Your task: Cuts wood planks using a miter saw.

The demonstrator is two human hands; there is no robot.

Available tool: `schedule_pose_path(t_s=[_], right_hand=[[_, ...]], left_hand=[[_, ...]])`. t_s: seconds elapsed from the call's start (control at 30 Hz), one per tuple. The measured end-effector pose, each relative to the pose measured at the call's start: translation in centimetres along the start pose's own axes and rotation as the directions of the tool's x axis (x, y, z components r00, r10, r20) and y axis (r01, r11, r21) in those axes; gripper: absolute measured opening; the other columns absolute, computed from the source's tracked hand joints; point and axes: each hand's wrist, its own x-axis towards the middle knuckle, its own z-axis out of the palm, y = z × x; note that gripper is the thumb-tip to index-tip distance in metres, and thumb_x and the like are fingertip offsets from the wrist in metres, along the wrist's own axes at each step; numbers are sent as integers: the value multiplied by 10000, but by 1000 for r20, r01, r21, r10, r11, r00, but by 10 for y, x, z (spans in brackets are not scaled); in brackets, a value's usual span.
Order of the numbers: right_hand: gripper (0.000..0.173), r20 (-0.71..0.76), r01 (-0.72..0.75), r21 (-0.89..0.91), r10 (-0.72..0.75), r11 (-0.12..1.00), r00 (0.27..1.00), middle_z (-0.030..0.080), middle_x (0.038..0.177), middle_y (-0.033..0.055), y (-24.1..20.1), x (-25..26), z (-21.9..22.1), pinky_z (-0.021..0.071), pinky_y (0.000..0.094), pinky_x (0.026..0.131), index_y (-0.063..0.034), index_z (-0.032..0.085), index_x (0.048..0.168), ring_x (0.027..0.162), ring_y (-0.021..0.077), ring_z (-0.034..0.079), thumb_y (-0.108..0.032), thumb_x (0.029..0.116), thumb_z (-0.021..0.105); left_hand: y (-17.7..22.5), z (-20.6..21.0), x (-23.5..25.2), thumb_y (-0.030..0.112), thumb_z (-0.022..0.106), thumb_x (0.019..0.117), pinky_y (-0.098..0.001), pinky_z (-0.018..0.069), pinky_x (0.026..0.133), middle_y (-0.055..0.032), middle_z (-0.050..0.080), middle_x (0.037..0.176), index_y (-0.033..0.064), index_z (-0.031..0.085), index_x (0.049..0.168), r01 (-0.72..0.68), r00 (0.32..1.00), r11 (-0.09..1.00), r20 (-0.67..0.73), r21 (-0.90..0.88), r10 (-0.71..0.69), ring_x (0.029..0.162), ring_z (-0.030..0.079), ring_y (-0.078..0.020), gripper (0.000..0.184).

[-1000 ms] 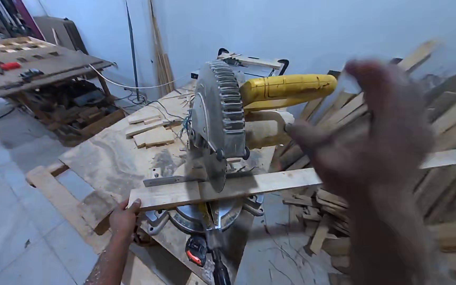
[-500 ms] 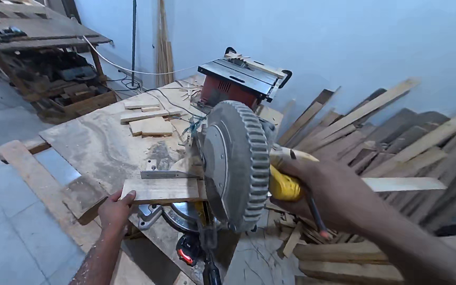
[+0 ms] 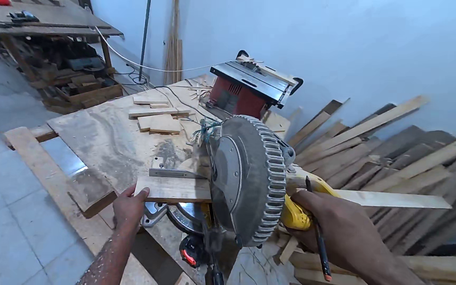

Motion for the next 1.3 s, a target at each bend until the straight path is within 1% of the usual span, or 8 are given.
schedule_pose_path(t_s=[0.23,0.47,0.67,0.83,0.93,1.03,1.2,1.3], right_hand=[[319,-31,-4,8,5,1000,1000,545,615,-39,-3,-4,4,462,416,413,-206,610,765,532,183,607,-505,675,679],[367,-64,-8,35,10,999,998,584,642,27,-16,-18,14,476,446,431,-166,645,810,556,243,627,-530,764,662],[383,73,-73,43,70,996,995,638,706,114,-37,-42,38,537,504,524,-111,670,891,641,332,675,-466,773,749],[472,191,-130,97,109,987,975,689,833,175,-31,-52,39,560,571,616,-82,687,1010,761,402,703,-466,761,800],[539,269,-136,152,92,979,959,707,940,243,-21,-47,35,558,614,660,-38,656,1160,833,457,710,-443,828,787],[487,311,-172,178,110,969,944,700,993,285,-27,-51,41,553,633,686,-13,635,1225,864,491,704,-370,905,717],[481,288,-193,160,141,968,947,704,1020,266,-27,-53,44,552,622,716,-39,629,1259,896,477,703,-380,925,692],[442,255,-180,148,138,972,957,713,995,254,-27,-58,47,560,593,702,-41,643,1241,860,456,713,-367,945,675]], left_hand=[[-5,6,2,256,826,886,-561,565,894,-125,742,1100,132,736,1226,-9,1000,1000,-22,-9,9,1022,708,-297,373],[-8,6,4,247,825,886,-567,563,917,-139,733,1109,126,726,1239,7,1000,1000,-16,-26,-7,1033,704,-310,386],[-9,5,5,254,814,898,-565,562,890,-138,729,1119,139,726,1240,1,1000,1000,-22,-4,-1,1021,699,-307,371],[-9,3,4,246,778,930,-473,609,751,-174,715,1087,100,601,1377,60,998,996,39,-63,-58,864,713,-285,502],[3,-26,-12,112,702,976,-472,624,772,-219,654,1192,55,530,1402,85,996,942,24,-324,-82,941,711,-322,463],[-2,-83,-19,65,633,1005,-483,630,761,-234,628,1242,38,474,1446,52,997,897,-32,-439,-74,952,713,-332,469],[-7,-187,2,142,513,1067,-372,629,686,-152,643,1106,48,397,1462,-90,978,807,-203,-583,-38,836,710,-213,423],[16,-199,41,155,524,1063,-376,621,752,-146,603,1179,59,401,1467,-189,949,780,-314,-596,-10,912,689,-212,433]])
